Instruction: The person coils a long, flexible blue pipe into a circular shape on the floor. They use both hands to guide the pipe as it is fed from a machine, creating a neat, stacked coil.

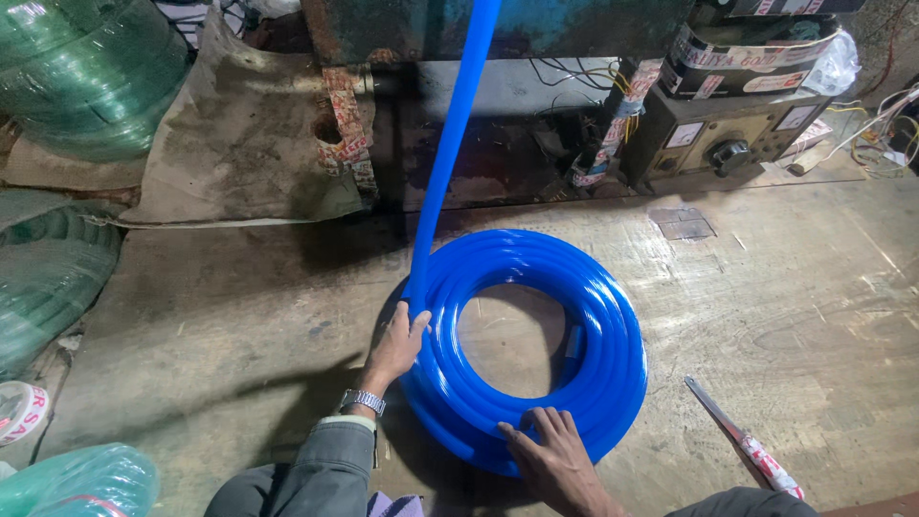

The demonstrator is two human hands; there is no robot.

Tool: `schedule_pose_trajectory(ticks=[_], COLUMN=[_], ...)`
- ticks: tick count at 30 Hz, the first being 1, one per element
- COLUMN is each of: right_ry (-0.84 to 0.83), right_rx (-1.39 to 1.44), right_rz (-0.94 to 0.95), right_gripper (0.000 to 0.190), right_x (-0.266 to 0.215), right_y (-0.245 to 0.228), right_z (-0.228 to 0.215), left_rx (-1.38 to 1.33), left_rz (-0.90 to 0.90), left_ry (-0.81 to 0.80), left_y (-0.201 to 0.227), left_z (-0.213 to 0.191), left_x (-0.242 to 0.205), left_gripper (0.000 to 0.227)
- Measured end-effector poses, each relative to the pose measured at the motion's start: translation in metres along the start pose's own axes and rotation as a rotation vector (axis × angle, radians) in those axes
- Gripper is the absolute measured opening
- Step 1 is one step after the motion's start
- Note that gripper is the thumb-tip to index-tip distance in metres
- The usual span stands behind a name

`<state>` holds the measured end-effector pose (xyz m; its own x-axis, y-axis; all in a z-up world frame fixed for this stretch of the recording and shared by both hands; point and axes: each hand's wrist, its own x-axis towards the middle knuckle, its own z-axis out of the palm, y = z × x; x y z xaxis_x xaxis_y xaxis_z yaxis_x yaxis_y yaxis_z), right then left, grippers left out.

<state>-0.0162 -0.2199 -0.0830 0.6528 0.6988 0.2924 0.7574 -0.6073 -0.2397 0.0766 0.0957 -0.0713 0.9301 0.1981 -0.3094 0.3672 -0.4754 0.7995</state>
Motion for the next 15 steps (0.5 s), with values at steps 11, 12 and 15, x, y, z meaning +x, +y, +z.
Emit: schedule_pose_trajectory(ticks=[11,12,15], right_ry=[0.034,0.010,-0.023], right_rx=[-0.079,-0.071,-0.058], right_rz=[-0.019,-0.022,-0.020], right_gripper=[0.045,0.045,0.049], right_x=[-0.001,-0.001,-0.002], right_y=[0.003,0.003,0.004], right_z=[0.009,0.009,0.010], left_rx=[0.052,0.112,0.165], left_rz=[0.077,0.086,0.094], left_ry=[0.154,0.163,0.154], left_y=[-0.022,-0.021,-0.020], left_z=[0.011,0.010,0.009], left_x=[0.017,0.015,0.014], left_gripper=[0.082,0.077,0.070])
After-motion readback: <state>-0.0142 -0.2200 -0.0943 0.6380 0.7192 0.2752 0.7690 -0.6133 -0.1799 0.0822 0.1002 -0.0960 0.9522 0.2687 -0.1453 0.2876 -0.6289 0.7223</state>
